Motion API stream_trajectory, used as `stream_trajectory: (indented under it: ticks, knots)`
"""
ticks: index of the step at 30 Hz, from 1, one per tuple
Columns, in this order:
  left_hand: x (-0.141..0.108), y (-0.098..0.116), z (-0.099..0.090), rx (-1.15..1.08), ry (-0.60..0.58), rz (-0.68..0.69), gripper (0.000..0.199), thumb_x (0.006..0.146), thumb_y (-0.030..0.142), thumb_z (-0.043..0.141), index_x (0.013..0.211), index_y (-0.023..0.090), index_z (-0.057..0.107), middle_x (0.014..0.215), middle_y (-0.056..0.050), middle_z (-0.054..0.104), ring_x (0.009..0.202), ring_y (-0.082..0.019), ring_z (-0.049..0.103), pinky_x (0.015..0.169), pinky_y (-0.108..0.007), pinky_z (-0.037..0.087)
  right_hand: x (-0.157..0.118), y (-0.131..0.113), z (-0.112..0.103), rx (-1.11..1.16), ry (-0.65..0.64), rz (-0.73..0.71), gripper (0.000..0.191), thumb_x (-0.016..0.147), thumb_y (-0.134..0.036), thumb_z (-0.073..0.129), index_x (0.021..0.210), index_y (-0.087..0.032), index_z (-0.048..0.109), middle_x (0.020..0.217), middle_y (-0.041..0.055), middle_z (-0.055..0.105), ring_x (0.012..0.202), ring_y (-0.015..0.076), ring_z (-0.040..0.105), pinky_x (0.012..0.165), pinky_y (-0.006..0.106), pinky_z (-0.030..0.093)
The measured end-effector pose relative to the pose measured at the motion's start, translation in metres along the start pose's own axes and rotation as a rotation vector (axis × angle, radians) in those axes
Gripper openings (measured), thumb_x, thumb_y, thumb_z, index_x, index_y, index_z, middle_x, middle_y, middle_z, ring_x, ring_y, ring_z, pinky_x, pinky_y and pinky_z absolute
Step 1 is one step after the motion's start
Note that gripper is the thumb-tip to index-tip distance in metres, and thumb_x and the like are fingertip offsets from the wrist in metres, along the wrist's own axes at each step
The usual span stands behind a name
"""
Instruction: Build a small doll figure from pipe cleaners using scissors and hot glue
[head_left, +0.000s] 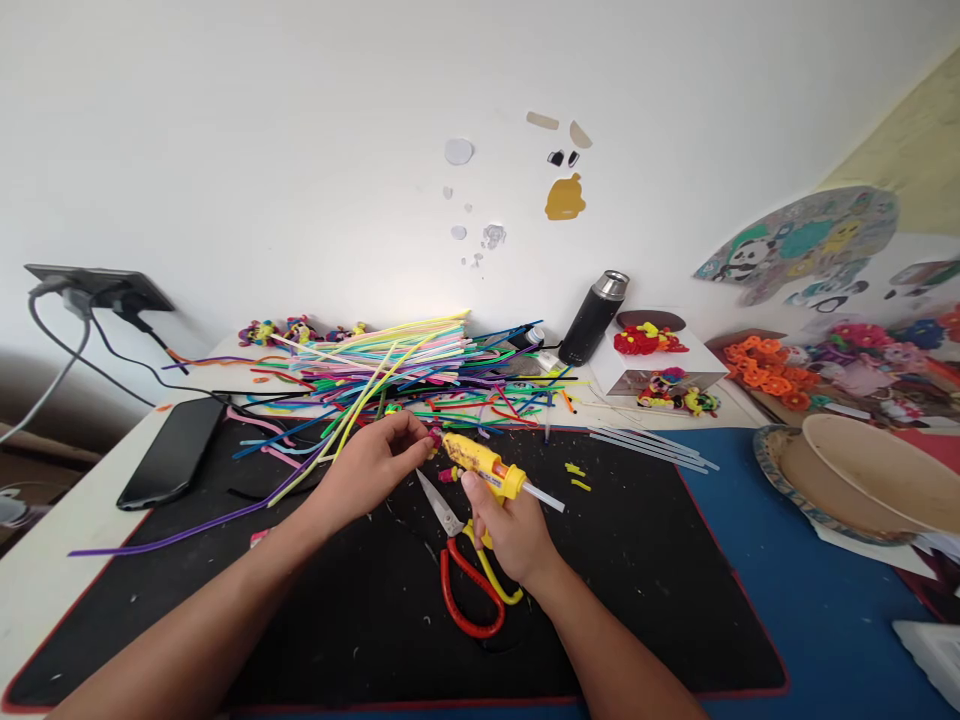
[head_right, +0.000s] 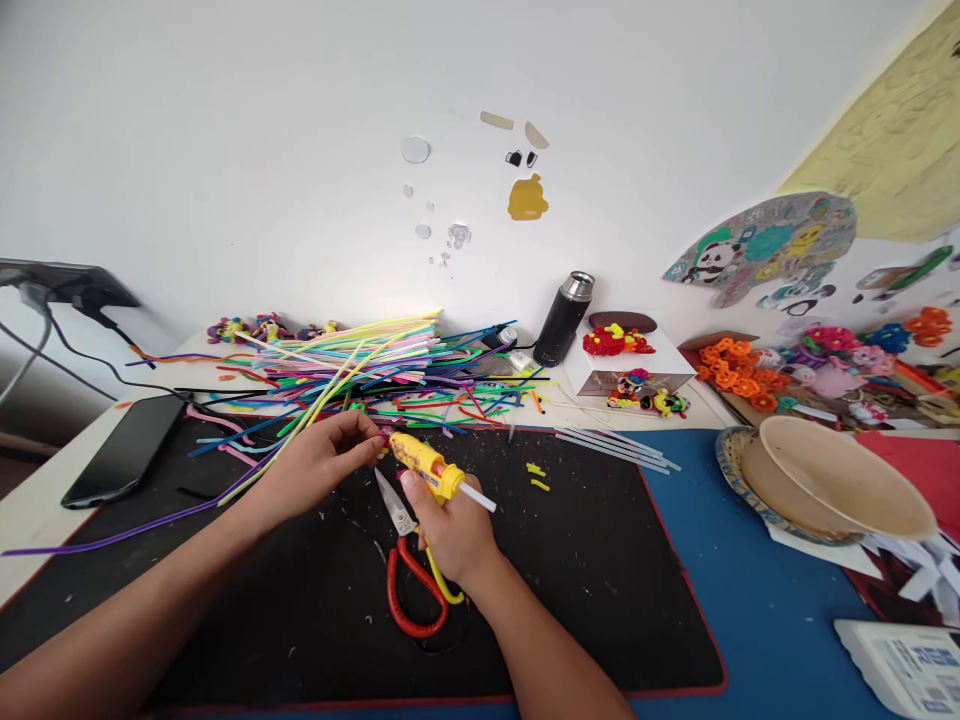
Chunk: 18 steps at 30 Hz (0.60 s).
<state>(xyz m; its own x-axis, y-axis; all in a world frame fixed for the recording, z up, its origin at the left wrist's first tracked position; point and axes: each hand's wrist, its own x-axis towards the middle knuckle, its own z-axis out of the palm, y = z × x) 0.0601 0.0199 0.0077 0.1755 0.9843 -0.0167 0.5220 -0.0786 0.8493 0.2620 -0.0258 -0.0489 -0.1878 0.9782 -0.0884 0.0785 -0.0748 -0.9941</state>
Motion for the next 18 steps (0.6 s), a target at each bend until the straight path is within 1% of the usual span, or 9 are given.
stream_trajectory:
  ticks: [8,13,18]
  knots:
    - [0.0003,0.0038,-0.001,0.004,0.006,-0.002,0.043,0.087,0.065,0.062,0.079,0.022,0.063,0.075,-0.001,0.068,0.067,-0.019,0.059,0.063,-0.03,0.047,-0.0002,-0.0003,-0.0007,-0.004,0.006,-0.002,0.069,0.091,-0.084,0.056,0.058,-0.024,0.051,0.041,-0.0028,0.046,0.036,0.0138,0.05,0.04,0.026,0.04]
    - [0.0001,0.0032,-0.0006,-0.007,0.012,-0.001,0.043,0.086,0.064,0.063,0.079,0.022,0.063,0.075,-0.001,0.069,0.068,-0.02,0.06,0.063,-0.03,0.048,-0.0005,-0.0002,-0.0004,-0.004,-0.001,-0.003,0.069,0.091,-0.085,0.055,0.059,-0.024,0.051,0.042,-0.0037,0.044,0.035,0.0131,0.049,0.04,0.026,0.039]
    - [0.0003,0.0025,-0.0002,-0.008,0.019,0.003,0.043,0.086,0.064,0.063,0.079,0.022,0.063,0.076,-0.002,0.069,0.069,-0.02,0.061,0.064,-0.03,0.049,-0.0005,0.0027,-0.0002,-0.011,-0.007,-0.008,0.067,0.093,-0.082,0.056,0.059,-0.024,0.052,0.041,-0.0037,0.045,0.036,0.013,0.049,0.04,0.026,0.04]
